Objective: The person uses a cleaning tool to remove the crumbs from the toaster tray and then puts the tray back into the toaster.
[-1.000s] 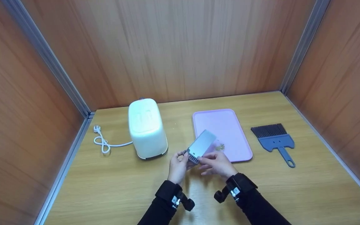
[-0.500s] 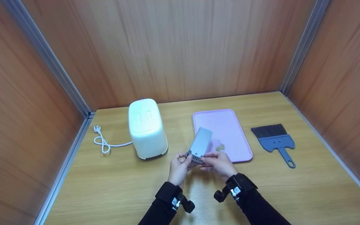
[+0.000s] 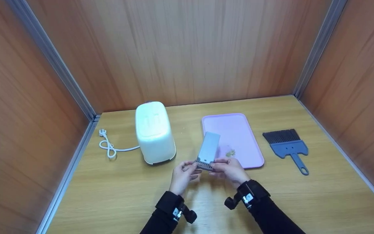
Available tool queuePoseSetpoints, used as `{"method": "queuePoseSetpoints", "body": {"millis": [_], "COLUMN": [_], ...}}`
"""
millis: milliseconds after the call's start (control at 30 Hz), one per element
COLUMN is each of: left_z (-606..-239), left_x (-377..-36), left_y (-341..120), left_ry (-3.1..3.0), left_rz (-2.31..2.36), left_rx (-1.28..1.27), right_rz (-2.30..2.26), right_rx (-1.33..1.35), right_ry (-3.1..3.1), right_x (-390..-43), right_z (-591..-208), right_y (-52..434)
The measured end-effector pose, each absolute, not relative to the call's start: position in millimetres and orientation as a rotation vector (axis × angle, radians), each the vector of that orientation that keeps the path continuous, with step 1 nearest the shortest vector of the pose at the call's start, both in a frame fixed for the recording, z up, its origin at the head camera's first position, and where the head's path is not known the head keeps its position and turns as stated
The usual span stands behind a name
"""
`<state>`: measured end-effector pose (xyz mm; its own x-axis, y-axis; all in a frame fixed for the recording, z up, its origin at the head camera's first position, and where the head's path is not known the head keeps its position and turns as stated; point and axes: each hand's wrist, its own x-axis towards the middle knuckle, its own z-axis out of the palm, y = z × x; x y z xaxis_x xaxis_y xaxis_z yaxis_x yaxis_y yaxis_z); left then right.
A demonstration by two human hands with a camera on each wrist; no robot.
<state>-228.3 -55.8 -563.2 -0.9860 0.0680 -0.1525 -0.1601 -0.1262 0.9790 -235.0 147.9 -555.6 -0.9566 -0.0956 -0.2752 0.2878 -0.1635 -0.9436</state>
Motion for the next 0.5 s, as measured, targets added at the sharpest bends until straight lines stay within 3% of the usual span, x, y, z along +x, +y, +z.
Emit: {"method": "queuePoseSetpoints", "body": {"millis": [500], "left_z": [-552.8], "left_x": [-222.8], "left_y": [-145.0], "left_ry": [2.127], "left_rz": [2.362], "left_rx": [-0.550], "right_rz": [-2.169], "right_rx": [0.225], "right_ry": [1.845], "right_x": [-232.6], "right_z": [-557.7], "right_y": [160.4]}}
